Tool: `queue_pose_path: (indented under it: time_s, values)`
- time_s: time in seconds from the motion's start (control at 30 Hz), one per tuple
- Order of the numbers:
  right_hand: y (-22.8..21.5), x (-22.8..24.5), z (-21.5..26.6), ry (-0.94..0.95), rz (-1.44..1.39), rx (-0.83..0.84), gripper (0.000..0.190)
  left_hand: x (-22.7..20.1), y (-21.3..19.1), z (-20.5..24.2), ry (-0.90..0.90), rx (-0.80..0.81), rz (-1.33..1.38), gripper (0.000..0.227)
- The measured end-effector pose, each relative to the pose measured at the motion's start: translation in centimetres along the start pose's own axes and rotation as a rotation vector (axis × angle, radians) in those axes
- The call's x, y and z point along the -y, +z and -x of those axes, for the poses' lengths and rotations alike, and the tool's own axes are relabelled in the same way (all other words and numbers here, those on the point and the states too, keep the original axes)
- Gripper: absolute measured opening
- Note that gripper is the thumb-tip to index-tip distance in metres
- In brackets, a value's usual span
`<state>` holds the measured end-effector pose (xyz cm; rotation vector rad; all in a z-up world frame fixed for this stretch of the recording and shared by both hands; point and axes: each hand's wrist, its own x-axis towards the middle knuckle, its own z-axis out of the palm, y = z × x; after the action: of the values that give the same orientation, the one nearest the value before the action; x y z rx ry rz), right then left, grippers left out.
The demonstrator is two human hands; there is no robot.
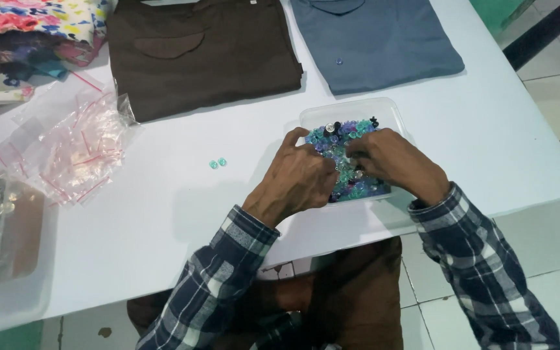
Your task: Counting and sorting small colored buttons from a container into plastic bags for packaging.
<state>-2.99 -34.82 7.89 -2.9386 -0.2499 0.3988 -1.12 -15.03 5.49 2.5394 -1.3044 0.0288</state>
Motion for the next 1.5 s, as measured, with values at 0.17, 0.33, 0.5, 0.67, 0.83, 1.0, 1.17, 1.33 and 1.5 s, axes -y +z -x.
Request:
queue_pose_path:
  time_s: [0.17, 0.33, 0.5, 0.67, 0.83, 1.0, 1.17, 1.33, 1.5]
  values:
    - [-2.4, 1.1, 1.4, 0.096, -0.111, -0.024, 0.032, -0.8, 2.2, -3.2, -0.043, 0.039, -0.021, 0.01]
    - [-2.6, 1.3, 2.0, 0.108, 0.071, -0.012, 0.027, -1.7, 3.8, -5.0, -0.057, -0.018, -0.087, 0.013]
    - [-0.2, -0.1, 1.5, 0.127, 0.063, 0.045, 0.025, -1.9, 4.2, -5.5, -0.032, 0.067, -0.095, 0.011]
    - [0.8, -1.0, 1.1, 0.141, 0.134, 0.056, 0.021, -2.0, 4.1, -5.1, -0.054, 0.081, -0.077, 0.005]
    - [-1.1, 0.5, 2.0, 0.126, 0.151, 0.041, 0.02, -2.0, 3.3, -5.2, -0.11, 0.1, 0.032, 0.004]
    - [-1.6, 1.3, 2.2, 0.144, -0.017, 0.06, 0.022, -2.4, -0.3, -4.1, -0.172, 0.178, 0.15, 0.015]
    - [0.4, 1.1, 1.3, 0.07, 0.001, 0.06, 0.026, -0.1, 1.9, -4.3, -0.066, -0.031, 0.026, 0.007]
    - [-0.6, 1.0, 1.6, 0.069, -0.007, 0.021, 0.027, 0.7, 1.2, -3.8, -0.026, -0.058, 0.077, 0.008]
    - [-1.5, 1.4, 3.2, 0.055, -0.494, -0.248, 0.03, 1.1, 0.8, -2.6, -0.039, -0.129, 0.241, 0.022]
